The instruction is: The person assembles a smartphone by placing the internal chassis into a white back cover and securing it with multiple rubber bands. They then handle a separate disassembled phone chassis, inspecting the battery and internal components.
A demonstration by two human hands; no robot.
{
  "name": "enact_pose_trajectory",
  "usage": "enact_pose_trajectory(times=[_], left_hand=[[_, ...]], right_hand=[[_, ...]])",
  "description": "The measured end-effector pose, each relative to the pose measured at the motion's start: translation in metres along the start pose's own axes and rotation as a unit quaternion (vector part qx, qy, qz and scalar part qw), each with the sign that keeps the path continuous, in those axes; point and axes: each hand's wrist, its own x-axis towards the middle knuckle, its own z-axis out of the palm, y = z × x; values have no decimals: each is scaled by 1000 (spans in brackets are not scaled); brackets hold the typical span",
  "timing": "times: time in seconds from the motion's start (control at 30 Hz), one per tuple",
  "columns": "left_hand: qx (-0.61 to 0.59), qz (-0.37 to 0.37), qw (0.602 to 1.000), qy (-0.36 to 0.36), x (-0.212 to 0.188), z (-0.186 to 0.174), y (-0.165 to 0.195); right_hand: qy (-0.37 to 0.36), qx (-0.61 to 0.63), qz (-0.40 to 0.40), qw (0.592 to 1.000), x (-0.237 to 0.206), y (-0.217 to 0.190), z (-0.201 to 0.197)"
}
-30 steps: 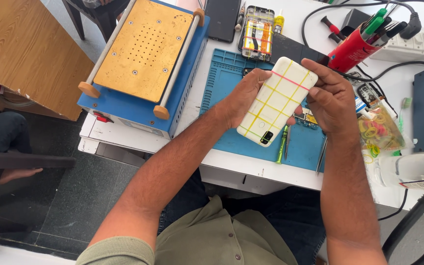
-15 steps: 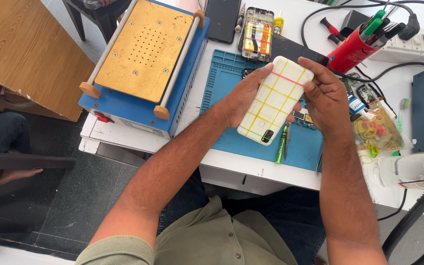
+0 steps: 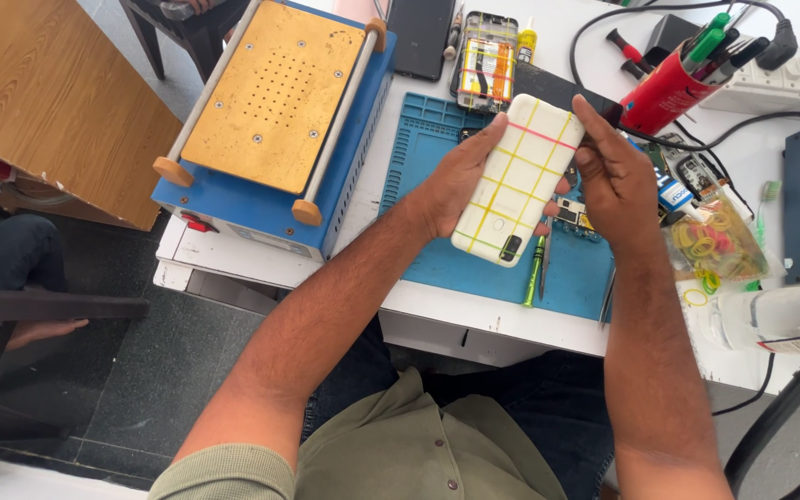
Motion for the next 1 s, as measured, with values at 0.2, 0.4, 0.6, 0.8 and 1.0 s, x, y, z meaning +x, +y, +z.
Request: enact_pose_trajectory(times=[0.2, 0.4, 0.6, 0.8, 1.0], left_hand=[[-1, -6, 1000, 18, -1, 0, 4], [13, -9, 999, 45, -1, 3, 4], [26, -15, 998, 49, 0, 3, 3], [62, -8, 996, 67, 2, 2, 3], [73, -7, 995, 75, 1, 3, 3]], right_hand=[[9, -6, 13, 1000, -1, -3, 0], [16, -2, 7, 1000, 0, -5, 1], [19, 4, 51, 999, 1, -5, -2], [19, -3, 57, 998, 2, -5, -1], [21, 28, 61, 998, 2, -3, 1]])
